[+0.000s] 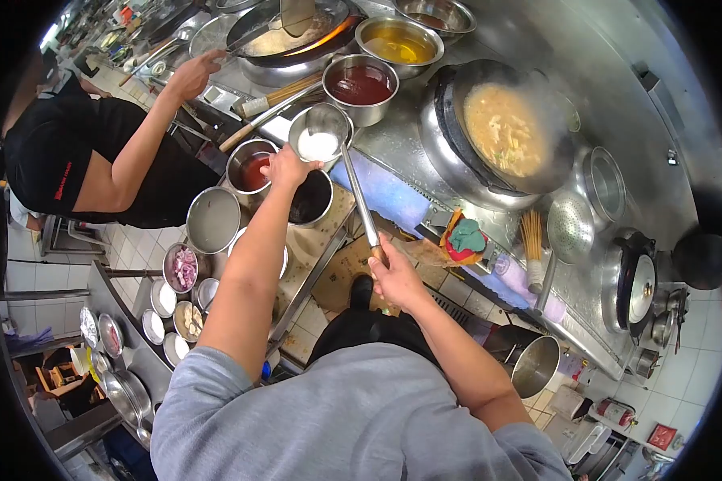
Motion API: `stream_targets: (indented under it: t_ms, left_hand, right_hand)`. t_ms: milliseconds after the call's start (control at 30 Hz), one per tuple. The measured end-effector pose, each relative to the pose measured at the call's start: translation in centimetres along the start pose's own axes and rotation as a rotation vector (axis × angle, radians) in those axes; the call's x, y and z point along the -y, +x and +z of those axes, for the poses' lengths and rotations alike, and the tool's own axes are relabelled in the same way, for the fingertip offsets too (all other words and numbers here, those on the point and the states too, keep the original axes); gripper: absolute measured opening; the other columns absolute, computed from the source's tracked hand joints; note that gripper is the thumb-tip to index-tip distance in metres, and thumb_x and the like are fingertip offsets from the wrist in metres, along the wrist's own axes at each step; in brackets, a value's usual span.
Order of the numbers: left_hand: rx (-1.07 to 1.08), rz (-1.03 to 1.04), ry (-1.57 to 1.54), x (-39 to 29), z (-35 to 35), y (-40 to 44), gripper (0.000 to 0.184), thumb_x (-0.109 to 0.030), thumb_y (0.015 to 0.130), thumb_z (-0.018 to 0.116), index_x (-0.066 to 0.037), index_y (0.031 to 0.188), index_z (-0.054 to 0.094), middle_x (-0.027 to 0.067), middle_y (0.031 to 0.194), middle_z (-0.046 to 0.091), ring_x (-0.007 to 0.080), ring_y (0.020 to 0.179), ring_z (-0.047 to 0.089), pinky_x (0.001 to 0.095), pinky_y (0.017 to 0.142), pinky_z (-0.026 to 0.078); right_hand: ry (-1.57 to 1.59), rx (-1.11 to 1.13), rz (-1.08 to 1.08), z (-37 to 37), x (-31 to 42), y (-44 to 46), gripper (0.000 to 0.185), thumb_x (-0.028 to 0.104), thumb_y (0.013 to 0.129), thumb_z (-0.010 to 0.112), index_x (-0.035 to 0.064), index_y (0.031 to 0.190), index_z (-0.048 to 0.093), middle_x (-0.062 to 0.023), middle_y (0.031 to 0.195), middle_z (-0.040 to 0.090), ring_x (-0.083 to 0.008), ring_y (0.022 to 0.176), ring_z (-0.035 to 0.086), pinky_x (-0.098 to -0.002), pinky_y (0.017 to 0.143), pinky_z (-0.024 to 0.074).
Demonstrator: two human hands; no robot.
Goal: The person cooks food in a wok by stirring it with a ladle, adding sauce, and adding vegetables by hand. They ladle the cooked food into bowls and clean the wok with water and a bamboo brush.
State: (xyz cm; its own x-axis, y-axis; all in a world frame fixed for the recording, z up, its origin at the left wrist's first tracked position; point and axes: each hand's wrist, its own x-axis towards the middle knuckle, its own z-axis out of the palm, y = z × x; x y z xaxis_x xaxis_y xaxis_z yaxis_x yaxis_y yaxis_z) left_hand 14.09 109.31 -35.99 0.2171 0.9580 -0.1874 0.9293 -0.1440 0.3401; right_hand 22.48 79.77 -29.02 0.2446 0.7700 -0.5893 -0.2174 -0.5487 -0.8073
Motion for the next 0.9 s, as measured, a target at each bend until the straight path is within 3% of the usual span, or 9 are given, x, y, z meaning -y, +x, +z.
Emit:
stream_targets:
  t_ms: [200,300,367,433,533,667,733,767,900]
  left_hand:
    - [-0.014,0.006,-0.018,0.1,-0.1,-0.2,0.079,-0.049,0.057,0.082,-0.018,0.123,0.053,0.0033,0.117,0.062,0.029,0.116,0.051,0.0532,0.09,0.033]
    - [-0.064,0.043,-0.024,0.1,-0.1,-0.6,0.081,-0.051,0.056,0.082,-0.005,0.116,0.054,0.0103,0.109,0.064,0.0278,0.11,0.054,0.0471,0.086,0.035]
    - [-0.063,0.049,-0.022,0.1,-0.3,-0.7,0.081,-0.05,0.056,0.082,-0.006,0.117,0.053,0.0103,0.109,0.064,0.0278,0.11,0.054,0.0474,0.086,0.035]
    - [-0.061,0.056,-0.02,0.1,-0.2,-0.8,0.081,-0.05,0.056,0.082,-0.007,0.117,0.053,0.0104,0.11,0.064,0.0279,0.111,0.054,0.0477,0.086,0.035]
    - [-0.051,0.029,-0.013,0.3,-0.9,-1.1,0.079,-0.049,0.058,0.082,-0.007,0.119,0.052,0.011,0.113,0.063,0.029,0.112,0.053,0.0506,0.088,0.035]
    - [-0.221,0.117,-0.046,2.3,-3.4,-2.2,0.073,-0.045,0.064,0.078,-0.007,0.12,0.051,0.0108,0.115,0.06,0.0295,0.111,0.054,0.054,0.087,0.039]
    - [-0.321,0.295,-0.283,5.5,-3.1,-2.4,0.052,-0.041,0.07,0.074,-0.009,0.109,0.06,0.0103,0.1,0.065,0.0282,0.097,0.06,0.0427,0.081,0.046]
    - [-0.338,0.244,-0.305,5.5,-4.1,-4.2,0.044,-0.036,0.073,0.073,-0.009,0.105,0.062,0.0114,0.095,0.065,0.0284,0.09,0.062,0.0387,0.078,0.047]
    - [-0.229,0.285,-0.611,7.9,-3.1,-8.5,0.032,-0.024,0.08,0.069,-0.004,0.103,0.061,0.0069,0.083,0.063,0.0165,0.075,0.06,0.0302,0.071,0.048]
  right_hand:
    - [0.126,0.056,0.058,-0.2,1.8,-0.7,0.054,0.011,0.095,0.045,0.0165,0.144,0.023,0.0002,0.07,0.042,-0.0083,0.048,0.041,-0.0233,0.043,0.0373]
    - [0.189,0.095,0.086,-0.4,2.8,-0.9,0.049,0.012,0.095,0.046,0.0189,0.141,0.028,0.0002,0.071,0.042,-0.0079,0.049,0.041,-0.0222,0.044,0.0373]
    - [0.204,0.126,0.084,-0.5,3.4,-1.1,0.046,0.012,0.095,0.046,0.0188,0.138,0.031,0.0003,0.071,0.042,-0.0078,0.049,0.041,-0.0223,0.044,0.0374]
    - [0.443,0.188,0.155,-0.5,3.8,-1.4,0.025,0.013,0.095,0.047,0.0153,0.12,0.043,0.0003,0.071,0.044,-0.0073,0.047,0.039,-0.023,0.043,0.0369]
    - [0.686,0.231,0.179,-0.4,3.7,-1.6,0.011,0.016,0.095,0.049,0.0157,0.105,0.045,0.0,0.071,0.046,-0.0077,0.048,0.041,-0.0227,0.043,0.037]
    - [0.952,0.357,0.213,-2.5,5.1,-2.5,0.008,0.014,0.094,0.051,0.0141,0.097,0.044,-0.0008,0.073,0.047,-0.0062,0.05,0.043,-0.0222,0.044,0.0384]
    - [1.038,0.384,0.198,-3.6,6.1,-3.8,0.008,0.013,0.094,0.051,0.0128,0.097,0.044,-0.0013,0.075,0.047,-0.0051,0.051,0.044,-0.0206,0.043,0.0384]
    - [1.121,0.434,0.22,-4.1,6.5,-4.6,0.008,0.013,0.094,0.05,0.0122,0.098,0.044,-0.0014,0.075,0.047,-0.005,0.052,0.044,-0.0199,0.042,0.0382]
    - [1.302,0.537,0.168,-6.3,7.5,-8.2,0.007,0.012,0.095,0.048,0.0098,0.101,0.045,-0.0017,0.077,0.045,-0.005,0.053,0.045,-0.0192,0.041,0.0387]
